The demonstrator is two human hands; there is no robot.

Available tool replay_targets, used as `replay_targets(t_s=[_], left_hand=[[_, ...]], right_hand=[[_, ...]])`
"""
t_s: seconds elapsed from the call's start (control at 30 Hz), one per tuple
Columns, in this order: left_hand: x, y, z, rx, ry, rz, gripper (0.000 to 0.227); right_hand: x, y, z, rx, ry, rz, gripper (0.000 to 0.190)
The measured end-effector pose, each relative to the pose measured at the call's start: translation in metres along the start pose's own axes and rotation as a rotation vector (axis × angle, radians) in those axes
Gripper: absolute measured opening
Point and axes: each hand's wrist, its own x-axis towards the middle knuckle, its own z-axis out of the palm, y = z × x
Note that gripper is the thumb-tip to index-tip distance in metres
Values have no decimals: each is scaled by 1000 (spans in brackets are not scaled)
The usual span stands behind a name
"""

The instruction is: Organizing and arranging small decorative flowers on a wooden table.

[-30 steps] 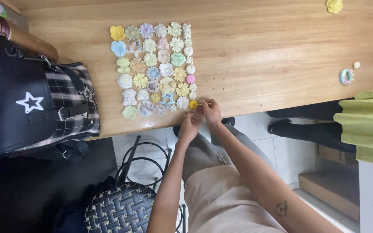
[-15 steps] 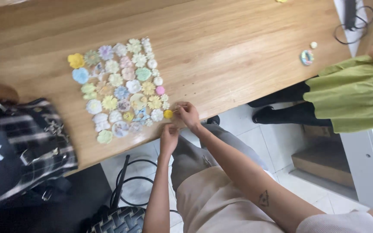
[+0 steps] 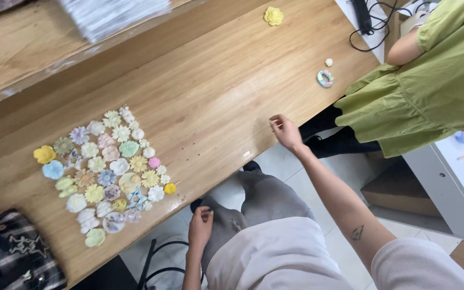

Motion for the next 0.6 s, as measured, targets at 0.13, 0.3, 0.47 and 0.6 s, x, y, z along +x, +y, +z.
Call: replay_targets(t_s=[0.13, 0.3, 0.47, 0.6], left_hand=[[10, 25, 28, 9, 32, -22, 31], [34, 60, 78, 46, 117, -81, 31], [51, 114, 193, -30, 153, -110, 32], [42, 198, 226, 54, 113, -24, 35]], right_hand=[[51, 64, -99, -109, 84, 10, 22], [151, 194, -166, -120, 247, 26, 22], [245, 284, -182, -205, 258, -6, 35], [306, 321, -165, -266, 225, 153, 70]])
